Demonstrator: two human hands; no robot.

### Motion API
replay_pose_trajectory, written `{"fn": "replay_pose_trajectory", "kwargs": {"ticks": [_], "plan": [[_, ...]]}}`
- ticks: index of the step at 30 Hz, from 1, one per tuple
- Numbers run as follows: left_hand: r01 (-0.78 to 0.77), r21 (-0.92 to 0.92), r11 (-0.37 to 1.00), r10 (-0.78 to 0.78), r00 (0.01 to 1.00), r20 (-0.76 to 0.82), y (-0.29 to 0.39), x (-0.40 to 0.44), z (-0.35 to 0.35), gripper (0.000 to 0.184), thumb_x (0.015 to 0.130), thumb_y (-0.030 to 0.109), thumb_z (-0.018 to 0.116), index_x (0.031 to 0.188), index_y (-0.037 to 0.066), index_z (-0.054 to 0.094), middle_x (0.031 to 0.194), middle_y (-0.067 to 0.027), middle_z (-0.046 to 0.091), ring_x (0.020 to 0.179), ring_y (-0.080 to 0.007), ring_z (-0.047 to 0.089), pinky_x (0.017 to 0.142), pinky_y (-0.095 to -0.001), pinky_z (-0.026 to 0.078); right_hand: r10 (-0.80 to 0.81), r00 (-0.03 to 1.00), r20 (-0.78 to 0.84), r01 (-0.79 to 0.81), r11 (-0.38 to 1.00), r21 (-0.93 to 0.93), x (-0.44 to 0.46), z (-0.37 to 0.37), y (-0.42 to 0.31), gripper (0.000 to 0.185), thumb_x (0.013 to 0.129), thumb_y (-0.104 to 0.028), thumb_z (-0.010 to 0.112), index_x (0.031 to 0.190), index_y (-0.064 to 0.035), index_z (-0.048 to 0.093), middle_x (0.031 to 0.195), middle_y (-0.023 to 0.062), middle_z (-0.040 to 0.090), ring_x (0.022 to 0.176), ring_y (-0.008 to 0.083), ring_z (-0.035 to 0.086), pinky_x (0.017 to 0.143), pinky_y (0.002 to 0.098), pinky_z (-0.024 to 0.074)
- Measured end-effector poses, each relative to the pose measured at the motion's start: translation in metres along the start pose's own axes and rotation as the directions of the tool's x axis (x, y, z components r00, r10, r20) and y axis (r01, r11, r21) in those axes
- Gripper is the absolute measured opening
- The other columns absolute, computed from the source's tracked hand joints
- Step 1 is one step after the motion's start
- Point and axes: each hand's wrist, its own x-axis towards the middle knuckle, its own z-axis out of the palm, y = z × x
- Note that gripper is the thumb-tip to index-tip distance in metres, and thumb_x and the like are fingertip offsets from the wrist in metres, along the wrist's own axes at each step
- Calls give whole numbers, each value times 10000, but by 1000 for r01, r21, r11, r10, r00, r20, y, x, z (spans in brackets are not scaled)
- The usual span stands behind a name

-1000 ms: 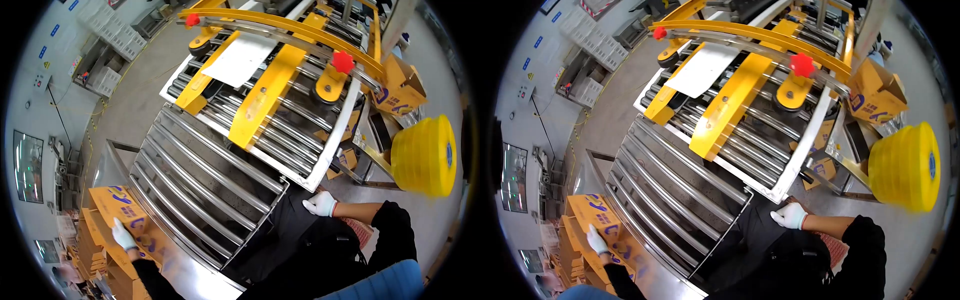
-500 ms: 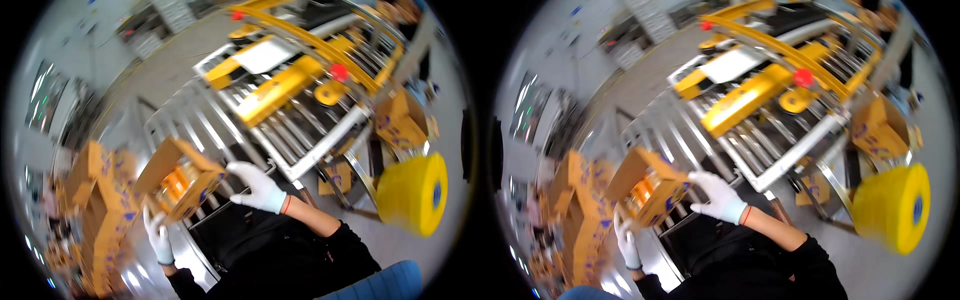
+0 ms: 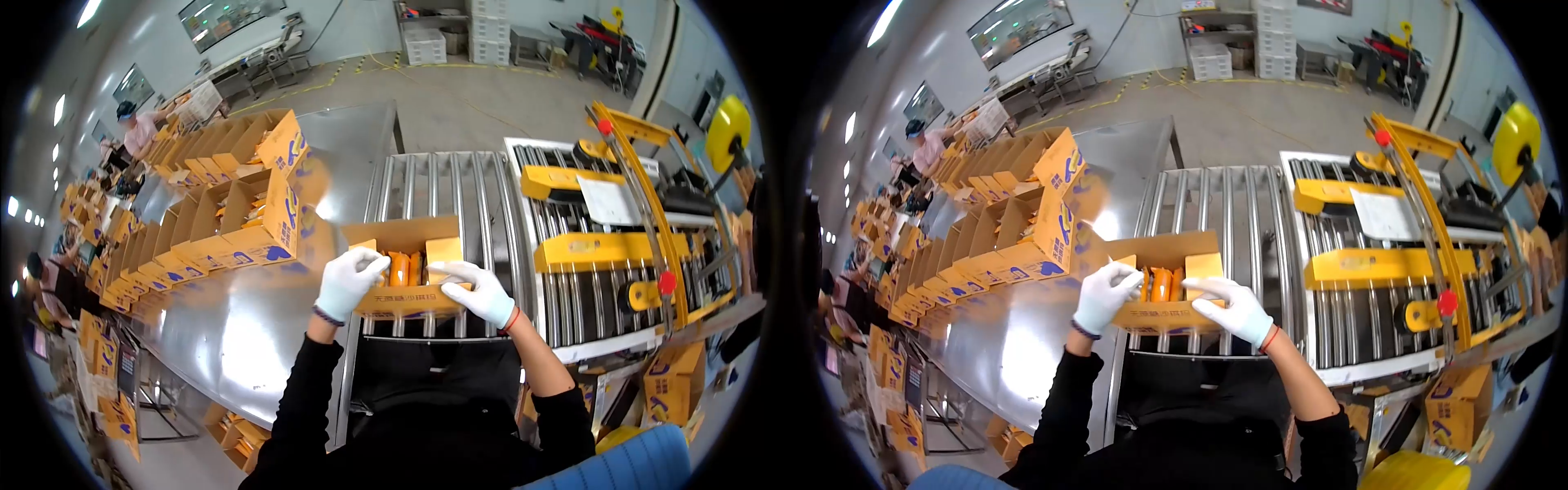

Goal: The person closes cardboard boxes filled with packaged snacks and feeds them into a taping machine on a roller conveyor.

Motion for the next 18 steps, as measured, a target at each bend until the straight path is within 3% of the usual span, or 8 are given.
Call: {"fn": "replay_pose_trajectory", "kwargs": {"ticks": [2, 3, 4, 6, 8, 10, 12, 18], "plan": [[-319, 258, 912, 349, 933, -81, -15, 17, 11, 215, 906, 198, 752, 1003, 19, 684, 873, -73, 694, 843, -193, 687, 762, -310, 544, -45, 999, -7, 44, 995, -95, 20, -1, -5, 536, 876, -333, 754, 1345, -96, 652, 1024, 90, 759, 1092, 307, 663, 1020, 374, 491], [-374, 461, 805, 447, 893, -57, -32, 27, 16, 248, 886, 202, 758, 1035, 26, 666, 931, -90, 680, 903, -242, 665, 816, -346, 531, -190, 981, 39, 188, 887, -422, 34, -2, -9, 676, 812, -348, 798, 1401, -95, 586, 1220, 119, 660, 1205, 319, 588, 1078, 417, 436], [-393, 645, 655, 525, 851, -15, -33, 33, 19, 290, 865, 206, 764, 1067, 33, 648, 989, -106, 666, 964, -292, 642, 869, -382, 518, -322, 938, 130, 320, 655, -685, 48, -2, -13, 824, 748, -362, 842, 1458, -93, 520, 1415, 148, 562, 1319, 330, 513, 1137, 460, 381], [-279, 708, 649, 570, 794, -210, -39, 26, 22, 459, 809, 240, 809, 1151, 16, 601, 1153, -163, 614, 1122, -365, 566, 968, -421, 477, -349, 928, 129, 314, 548, -775, 64, 0, -33, 952, 649, -360, 893, 1451, -39, 493, 1476, 173, 482, 1339, 395, 462, 1179, 534, 301], [-141, 565, 813, 456, 757, -468, -47, 12, 26, 592, 793, 267, 834, 1253, 3, 570, 1220, -196, 581, 1181, -379, 549, 1017, -438, 470, -354, 933, 65, 255, 522, -814, 60, 11, -30, 980, 665, -403, 884, 1456, -7, 462, 1454, 181, 491, 1354, 409, 431, 1191, 539, 287], [-141, 7, 990, 122, 826, -551, -94, 5, 39, 717, 849, 319, 808, 1383, -45, 499, 1265, -204, 596, 1232, -337, 562, 1050, -417, 463, -262, 952, 158, 284, 564, -775, 27, 25, -39, 989, 673, -434, 880, 1442, 25, 461, 1417, 182, 511, 1339, 385, 450, 1194, 542, 281], [-48, -558, 828, -51, 986, -160, -88, 6, 24, 601, 894, 276, 761, 1340, -59, 537, 1228, -186, 645, 1159, -303, 623, 1016, -397, 491, -85, 943, 321, 312, 556, -771, 9, 33, -25, 1011, 659, -470, 884, 1442, 11, 461, 1385, 179, 529, 1332, 355, 464, 1204, 535, 274], [-103, -178, 979, 26, 920, -392, -55, 110, 79, 398, 989, 235, 627, 1284, -30, 595, 1174, -161, 687, 1111, -249, 657, 1000, -362, 503, -40, 999, 22, 36, 385, -922, 48, -31, 15, 1086, 610, -460, 917, 1462, -1, 423, 1492, 183, 472, 1451, 330, 383, 1254, 487, 223]]}}
